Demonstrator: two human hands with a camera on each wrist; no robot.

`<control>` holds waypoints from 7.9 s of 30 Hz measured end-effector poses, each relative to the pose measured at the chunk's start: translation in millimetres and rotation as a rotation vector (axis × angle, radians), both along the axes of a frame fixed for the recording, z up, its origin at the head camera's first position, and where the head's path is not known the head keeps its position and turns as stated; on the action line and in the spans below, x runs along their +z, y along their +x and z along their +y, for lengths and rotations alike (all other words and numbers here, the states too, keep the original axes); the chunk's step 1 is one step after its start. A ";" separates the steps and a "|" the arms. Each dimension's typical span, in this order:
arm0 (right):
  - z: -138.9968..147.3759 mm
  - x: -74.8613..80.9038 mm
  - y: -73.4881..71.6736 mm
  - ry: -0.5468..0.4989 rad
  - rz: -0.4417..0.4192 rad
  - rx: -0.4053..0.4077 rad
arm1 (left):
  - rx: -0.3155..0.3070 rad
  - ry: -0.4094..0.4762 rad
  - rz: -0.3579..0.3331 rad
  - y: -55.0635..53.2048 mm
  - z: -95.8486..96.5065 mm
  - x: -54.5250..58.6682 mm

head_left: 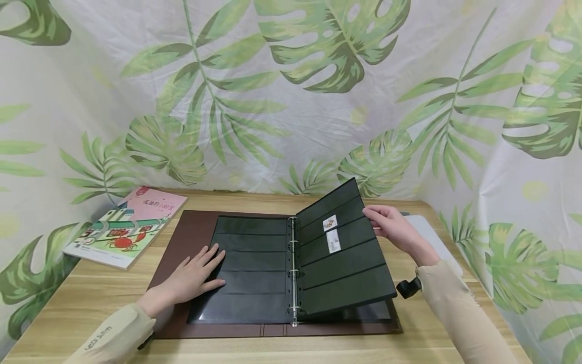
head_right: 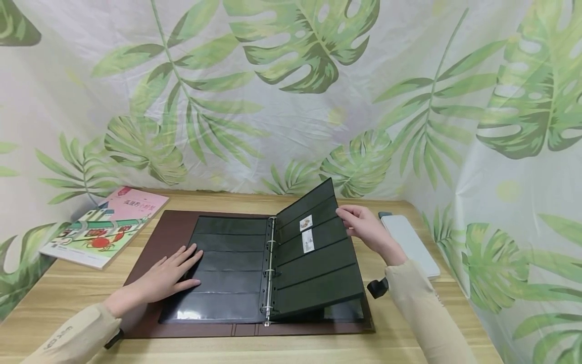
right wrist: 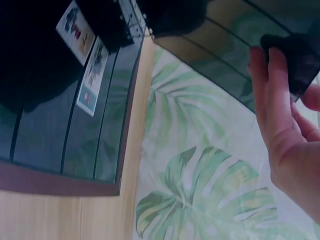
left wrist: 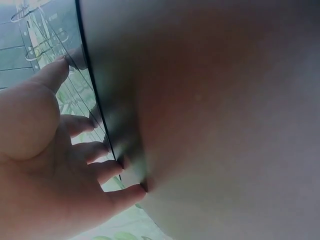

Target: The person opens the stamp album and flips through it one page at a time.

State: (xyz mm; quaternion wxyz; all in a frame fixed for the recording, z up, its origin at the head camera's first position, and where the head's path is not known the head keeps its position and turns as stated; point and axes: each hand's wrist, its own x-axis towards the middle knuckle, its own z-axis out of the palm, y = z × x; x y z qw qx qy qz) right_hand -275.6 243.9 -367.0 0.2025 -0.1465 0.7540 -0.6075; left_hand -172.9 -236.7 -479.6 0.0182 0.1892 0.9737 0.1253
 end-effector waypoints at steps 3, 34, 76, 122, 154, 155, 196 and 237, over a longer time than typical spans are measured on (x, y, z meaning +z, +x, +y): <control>-4.5 1.4 2.0 -0.023 0.005 -0.013 | 0.000 -0.002 0.001 -0.4 0.1 0.4; -62.9 30.1 4.8 -0.067 0.054 -0.072 | -0.208 0.164 -0.019 -15.4 52.4 56.9; -107.2 -20.5 6.1 0.183 0.617 0.067 | 0.061 0.811 -0.241 -20.0 84.5 135.9; 13.2 -111.5 -36.8 0.816 0.428 0.164 | 0.123 0.169 0.080 -5.4 7.6 7.2; 13.6 -115.8 -40.8 0.820 0.448 0.161 | 0.018 -0.008 0.029 2.7 8.2 0.2; 13.9 -115.9 -41.0 0.820 0.441 0.160 | 0.017 -0.005 0.027 3.1 8.3 0.4; 10.6 -110.5 -36.5 0.636 0.459 -0.012 | 0.016 -0.005 0.095 -5.3 -1.3 -29.7; 42.7 -82.1 -25.4 0.332 -0.014 0.007 | 0.029 -0.006 0.047 2.5 8.3 -6.4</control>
